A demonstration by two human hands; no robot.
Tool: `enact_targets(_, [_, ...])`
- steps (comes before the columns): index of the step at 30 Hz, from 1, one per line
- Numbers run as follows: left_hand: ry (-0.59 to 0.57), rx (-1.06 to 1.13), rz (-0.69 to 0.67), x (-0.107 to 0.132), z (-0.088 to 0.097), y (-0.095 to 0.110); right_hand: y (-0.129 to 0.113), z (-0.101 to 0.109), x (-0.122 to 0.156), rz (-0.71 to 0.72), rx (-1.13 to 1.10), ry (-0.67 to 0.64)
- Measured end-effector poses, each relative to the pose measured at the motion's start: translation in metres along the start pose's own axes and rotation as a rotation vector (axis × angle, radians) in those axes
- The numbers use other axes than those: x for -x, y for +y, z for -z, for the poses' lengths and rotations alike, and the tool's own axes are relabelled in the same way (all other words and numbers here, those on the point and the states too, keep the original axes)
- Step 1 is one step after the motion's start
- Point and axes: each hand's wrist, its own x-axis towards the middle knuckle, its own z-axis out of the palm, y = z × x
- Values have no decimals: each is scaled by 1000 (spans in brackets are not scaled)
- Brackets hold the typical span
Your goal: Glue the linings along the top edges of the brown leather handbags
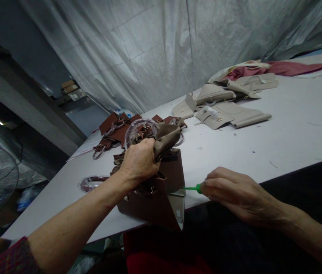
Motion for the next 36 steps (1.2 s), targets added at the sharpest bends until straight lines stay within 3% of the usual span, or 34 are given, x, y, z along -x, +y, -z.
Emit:
enact_targets(6, [41,0,-29,0,-1,0,2,3,3,-32,-26,-81])
enact_targets(9, [50,-1,-17,-1,-1,1,1,4,3,-68,-65,-37])
enact_targets(15, [43,11,-17,0,-1,2,-1,-10,11,-115,-201,-84])
enact_targets(20, [52,13,-26,0,-2,1,3,-16,19,-195,-225,66])
enact_targets(25, [66,19,-35,1,-1,1,-1,-14,23,-303,-384,-32])
enact_targets(29, [74,19,-36,2,1,1,-1,-20,26,-329,-321,88])
enact_targets(33, [83,5,-38,3,1,1,1,-26,30,-327,-385,-12])
enact_targets(36, [91,-10,-44,4,2,0,2,-28,31,-315,-298,89])
